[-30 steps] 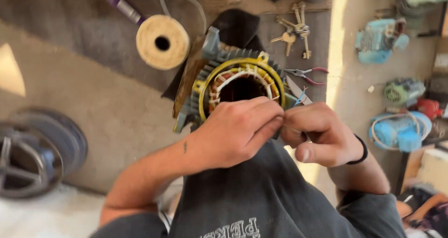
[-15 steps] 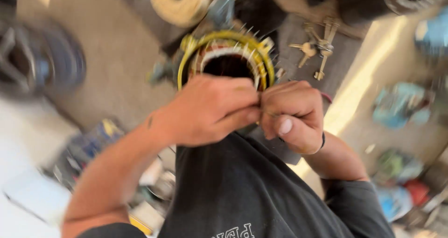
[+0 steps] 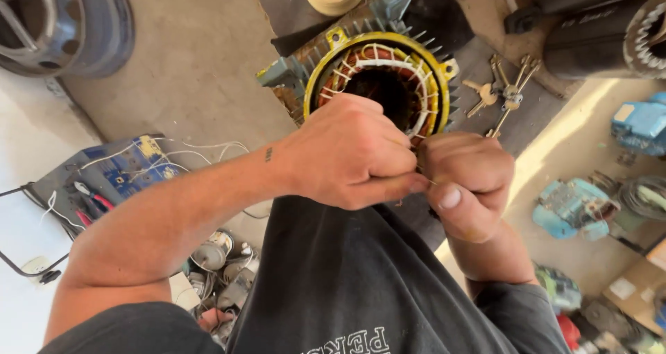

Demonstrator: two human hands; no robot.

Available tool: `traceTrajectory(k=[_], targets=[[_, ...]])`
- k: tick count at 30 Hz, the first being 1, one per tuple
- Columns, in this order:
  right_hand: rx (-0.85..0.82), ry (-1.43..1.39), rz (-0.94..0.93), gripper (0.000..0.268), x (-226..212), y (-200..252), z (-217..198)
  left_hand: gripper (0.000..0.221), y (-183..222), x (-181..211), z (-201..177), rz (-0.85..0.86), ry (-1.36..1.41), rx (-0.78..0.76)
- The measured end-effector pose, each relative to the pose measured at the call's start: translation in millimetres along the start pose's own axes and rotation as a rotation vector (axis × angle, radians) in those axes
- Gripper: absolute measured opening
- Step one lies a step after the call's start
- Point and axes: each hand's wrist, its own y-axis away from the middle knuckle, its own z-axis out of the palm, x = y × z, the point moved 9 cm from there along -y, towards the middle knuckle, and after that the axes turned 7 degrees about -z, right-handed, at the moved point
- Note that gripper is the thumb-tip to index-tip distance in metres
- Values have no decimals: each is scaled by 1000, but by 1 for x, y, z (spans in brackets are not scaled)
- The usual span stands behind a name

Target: Lacing and securing the copper windings of an electric motor stator using a cord.

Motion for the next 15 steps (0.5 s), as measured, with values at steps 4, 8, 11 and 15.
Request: traceTrajectory(k=[4, 8, 11, 15], targets=[[-33, 30, -17, 48, -1, -1, 7, 46, 3, 3, -6, 98, 25, 16], [-47, 36, -61, 48, -4, -2, 17, 44, 5, 2, -10, 157, 94, -43], [13, 83, -73, 46, -4, -4, 22, 44, 5, -2, -17, 220, 123, -77], [130, 134, -84, 45, 0, 1, 38, 45, 5, -10, -26, 324, 165, -177]])
